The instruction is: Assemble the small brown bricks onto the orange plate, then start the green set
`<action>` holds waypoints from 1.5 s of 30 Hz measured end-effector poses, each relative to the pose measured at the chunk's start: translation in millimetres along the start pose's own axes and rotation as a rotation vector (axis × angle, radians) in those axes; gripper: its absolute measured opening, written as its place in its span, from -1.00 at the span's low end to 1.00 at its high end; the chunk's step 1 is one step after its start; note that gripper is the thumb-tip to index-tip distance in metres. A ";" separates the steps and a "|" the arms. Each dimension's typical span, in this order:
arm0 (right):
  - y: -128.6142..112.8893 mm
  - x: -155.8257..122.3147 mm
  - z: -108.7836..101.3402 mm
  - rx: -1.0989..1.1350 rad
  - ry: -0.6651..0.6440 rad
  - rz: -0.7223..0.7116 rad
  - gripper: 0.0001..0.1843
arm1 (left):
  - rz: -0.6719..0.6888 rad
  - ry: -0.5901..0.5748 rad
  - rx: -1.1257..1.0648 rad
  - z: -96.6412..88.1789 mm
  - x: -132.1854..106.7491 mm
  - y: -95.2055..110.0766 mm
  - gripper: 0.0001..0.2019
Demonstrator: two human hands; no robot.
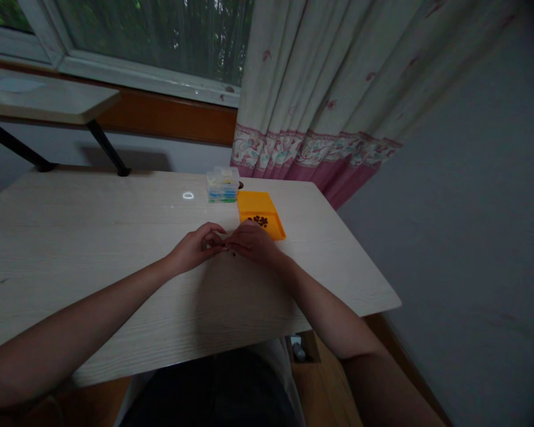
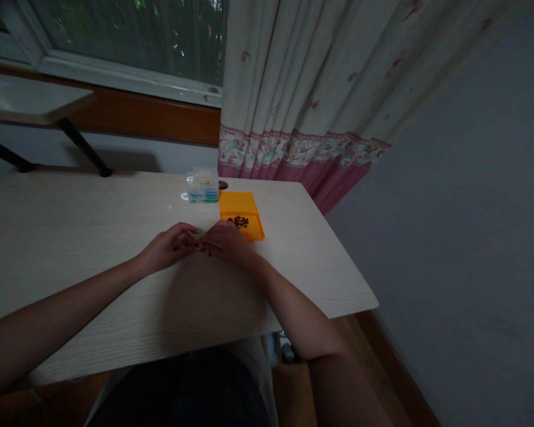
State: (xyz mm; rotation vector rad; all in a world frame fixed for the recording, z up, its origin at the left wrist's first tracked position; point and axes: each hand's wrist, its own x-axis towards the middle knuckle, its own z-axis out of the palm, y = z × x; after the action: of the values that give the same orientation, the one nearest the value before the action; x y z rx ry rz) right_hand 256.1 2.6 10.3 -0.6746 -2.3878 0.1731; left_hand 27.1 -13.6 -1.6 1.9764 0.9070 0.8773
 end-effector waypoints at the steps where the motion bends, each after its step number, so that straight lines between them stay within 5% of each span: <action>1: 0.5 0.1 0.5 0.010 0.008 -0.001 -0.79 | -0.001 -0.001 -0.015 0.2 0.2 -1.4 -0.64; 17: -1.8 3.9 -3.3 0.119 -0.057 0.150 -0.76 | 0.060 -0.017 -0.009 0.5 -0.8 -1.0 -0.70; 38: -3.9 3.4 -8.2 0.092 0.043 0.162 -0.80 | 0.127 -0.068 -0.047 0.9 0.3 -2.4 -0.60; 45: -6.7 4.8 -16.6 0.158 0.100 0.262 -0.76 | 0.152 -0.040 -0.015 1.1 0.4 0.9 -0.55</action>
State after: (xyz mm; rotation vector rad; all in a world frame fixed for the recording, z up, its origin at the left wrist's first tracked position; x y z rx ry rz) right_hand 260.3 -1.5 27.9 -0.8972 -2.1582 0.4243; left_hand 28.4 -14.0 -1.3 2.0631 0.7323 0.9232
